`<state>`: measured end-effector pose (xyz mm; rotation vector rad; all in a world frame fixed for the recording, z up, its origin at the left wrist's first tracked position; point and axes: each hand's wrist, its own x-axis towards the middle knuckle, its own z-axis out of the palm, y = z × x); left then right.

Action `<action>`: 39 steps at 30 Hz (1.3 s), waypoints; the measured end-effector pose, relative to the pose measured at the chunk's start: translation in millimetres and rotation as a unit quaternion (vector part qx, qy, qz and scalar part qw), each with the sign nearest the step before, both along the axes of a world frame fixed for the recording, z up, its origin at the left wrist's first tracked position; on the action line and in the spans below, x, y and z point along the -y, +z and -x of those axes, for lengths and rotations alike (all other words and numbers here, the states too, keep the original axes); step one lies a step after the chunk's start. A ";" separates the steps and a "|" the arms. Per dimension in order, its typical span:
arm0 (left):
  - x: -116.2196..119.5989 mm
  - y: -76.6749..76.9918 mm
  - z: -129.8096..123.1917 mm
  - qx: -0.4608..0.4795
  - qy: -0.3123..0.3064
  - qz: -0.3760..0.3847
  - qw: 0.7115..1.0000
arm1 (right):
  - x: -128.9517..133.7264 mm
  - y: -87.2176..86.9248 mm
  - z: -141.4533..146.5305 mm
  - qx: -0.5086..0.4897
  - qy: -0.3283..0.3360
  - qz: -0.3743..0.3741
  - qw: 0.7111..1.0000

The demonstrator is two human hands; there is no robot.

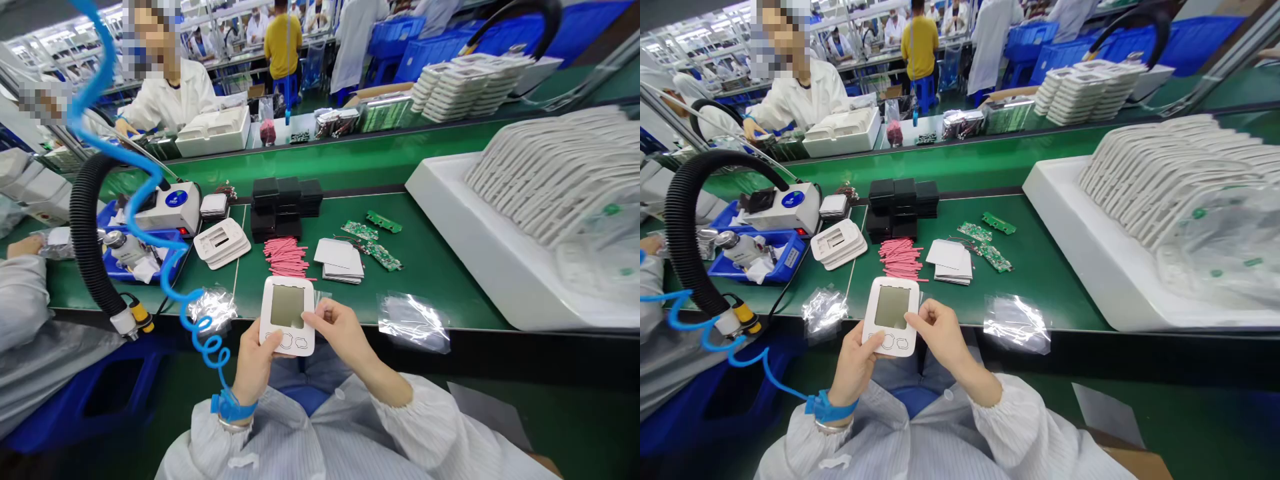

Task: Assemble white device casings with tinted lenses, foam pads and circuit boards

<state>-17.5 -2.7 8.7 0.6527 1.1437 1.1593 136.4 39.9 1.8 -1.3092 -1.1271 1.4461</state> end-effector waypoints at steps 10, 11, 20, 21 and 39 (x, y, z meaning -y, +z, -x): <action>5.8 4.4 1.2 -0.007 0.003 -0.023 1.000 | -3.5 23.8 -24.1 0.068 -0.024 -0.100 0.992; 5.2 2.8 1.7 -0.013 0.009 -0.024 1.000 | -1.6 29.3 -27.2 0.083 -0.004 -0.134 0.987; -2.3 4.1 8.6 -0.012 0.031 0.007 0.999 | 5.8 53.5 -53.1 0.056 -0.140 -0.175 0.973; -2.4 5.1 8.4 -0.009 0.028 0.007 1.000 | 3.4 51.7 -52.5 0.054 -0.138 -0.154 0.977; 0.3 3.1 3.5 -0.017 -0.049 0.004 0.999 | -16.1 29.8 -8.8 -0.010 -0.004 -0.020 1.000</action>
